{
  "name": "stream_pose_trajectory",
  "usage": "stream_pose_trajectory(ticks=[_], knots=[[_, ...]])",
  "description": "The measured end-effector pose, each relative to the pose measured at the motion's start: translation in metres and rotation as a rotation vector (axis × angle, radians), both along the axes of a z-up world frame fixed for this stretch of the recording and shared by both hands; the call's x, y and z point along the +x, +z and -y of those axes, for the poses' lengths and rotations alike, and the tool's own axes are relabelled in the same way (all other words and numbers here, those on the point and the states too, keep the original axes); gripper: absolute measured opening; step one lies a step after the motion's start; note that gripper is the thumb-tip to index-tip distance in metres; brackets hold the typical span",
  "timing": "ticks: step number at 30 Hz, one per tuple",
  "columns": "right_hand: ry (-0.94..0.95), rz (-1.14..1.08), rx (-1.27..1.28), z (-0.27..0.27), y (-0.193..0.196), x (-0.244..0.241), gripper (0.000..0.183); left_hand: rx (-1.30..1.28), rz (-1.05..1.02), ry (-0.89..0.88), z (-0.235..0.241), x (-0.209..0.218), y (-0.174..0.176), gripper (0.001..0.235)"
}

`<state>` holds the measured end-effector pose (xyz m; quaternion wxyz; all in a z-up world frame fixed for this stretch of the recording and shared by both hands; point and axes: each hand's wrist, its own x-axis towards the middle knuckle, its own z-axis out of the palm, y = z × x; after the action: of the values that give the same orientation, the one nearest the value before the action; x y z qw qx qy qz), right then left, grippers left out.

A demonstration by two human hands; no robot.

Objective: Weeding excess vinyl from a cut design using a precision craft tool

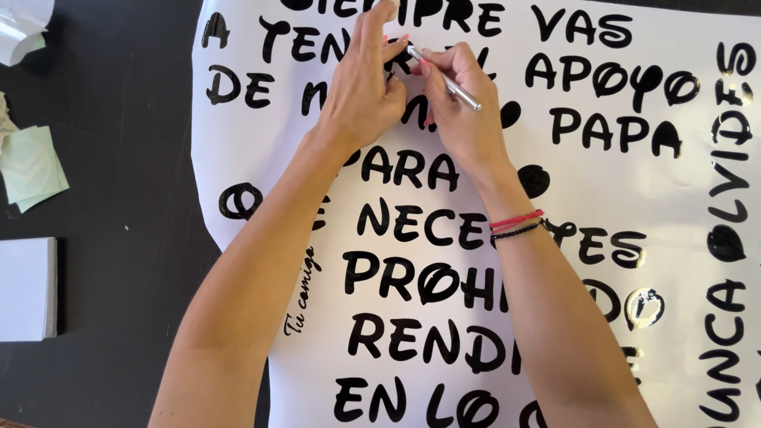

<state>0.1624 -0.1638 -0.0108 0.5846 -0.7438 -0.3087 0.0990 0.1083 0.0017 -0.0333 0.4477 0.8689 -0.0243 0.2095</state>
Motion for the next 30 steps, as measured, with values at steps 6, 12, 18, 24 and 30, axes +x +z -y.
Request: stream_pose_trajectory(ticks=[6, 12, 18, 24, 30], knots=[[0.016, -0.034, 0.055, -0.002, 0.009, -0.003, 0.018, -0.137, 0.1, 0.09, -0.002, -0.001, 0.002, 0.065], [-0.178, -0.128, 0.105, -0.001, 0.004, 0.0, 0.019, -0.229, 0.082, 0.269, -0.01, 0.005, -0.006, 0.069], [-0.102, -0.1, 0.131, 0.001, 0.001, 0.001, 0.02, -0.277, -0.025, 0.221, -0.009, 0.005, -0.005, 0.061], [-0.068, -0.066, 0.077, 0.0, 0.001, 0.0, 0.011, -0.229, -0.031, 0.143, -0.012, 0.009, -0.023, 0.075], [-0.075, -0.032, -0.014, 0.001, 0.002, 0.0, 0.015, -0.196, 0.006, 0.074, -0.01, 0.008, -0.022, 0.075]])
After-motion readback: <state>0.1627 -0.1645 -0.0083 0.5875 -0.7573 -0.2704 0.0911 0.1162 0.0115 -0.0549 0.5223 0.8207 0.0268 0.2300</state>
